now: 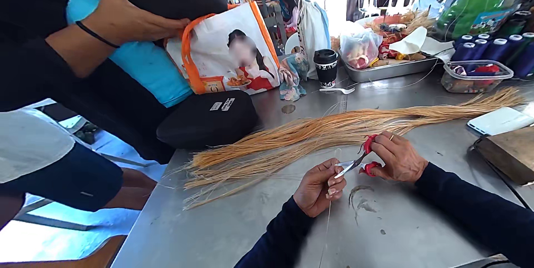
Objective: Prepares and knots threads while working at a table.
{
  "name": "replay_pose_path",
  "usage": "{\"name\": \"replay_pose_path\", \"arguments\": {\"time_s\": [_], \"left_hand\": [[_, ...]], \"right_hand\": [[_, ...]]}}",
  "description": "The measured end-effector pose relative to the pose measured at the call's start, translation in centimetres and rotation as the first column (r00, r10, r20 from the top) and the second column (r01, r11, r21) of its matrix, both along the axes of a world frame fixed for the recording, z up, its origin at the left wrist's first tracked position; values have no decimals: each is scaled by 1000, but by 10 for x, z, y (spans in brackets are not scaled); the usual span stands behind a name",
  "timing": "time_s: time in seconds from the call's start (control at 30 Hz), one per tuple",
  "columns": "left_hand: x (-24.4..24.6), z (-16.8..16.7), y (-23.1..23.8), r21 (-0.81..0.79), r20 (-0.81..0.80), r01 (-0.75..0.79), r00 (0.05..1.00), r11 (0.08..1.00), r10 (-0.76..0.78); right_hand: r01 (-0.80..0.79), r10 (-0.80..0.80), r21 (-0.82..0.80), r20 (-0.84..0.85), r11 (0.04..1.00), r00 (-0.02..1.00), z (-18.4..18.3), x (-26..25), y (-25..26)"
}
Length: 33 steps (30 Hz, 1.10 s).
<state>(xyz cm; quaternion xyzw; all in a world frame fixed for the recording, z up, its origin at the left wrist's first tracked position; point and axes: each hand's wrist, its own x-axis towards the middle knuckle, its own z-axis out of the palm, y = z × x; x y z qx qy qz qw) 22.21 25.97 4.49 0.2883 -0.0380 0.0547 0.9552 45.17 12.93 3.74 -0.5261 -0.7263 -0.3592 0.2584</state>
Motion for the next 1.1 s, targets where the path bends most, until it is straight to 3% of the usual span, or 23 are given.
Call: {"name": "replay_pose_path", "arguments": {"time_s": [0.17,0.37,0.77,1.1], "left_hand": [[3,2,-7,38,-149,-238,959,970,241],[6,11,-14,230,-276,-409,843,883,462],[9,15,-25,457,-258,-494,722,740,642],[11,11,-26,606,-123,-538,664,586,738]], "right_hand": [[63,-63,-3,8,998,998,1,-2,-4],[101,-101,-4,1,995,995,2,-1,-5],[117,-116,-24,14,993,993,-1,-3,-5],[70,-69,-72,19,995,997,-2,-5,-6]]}}
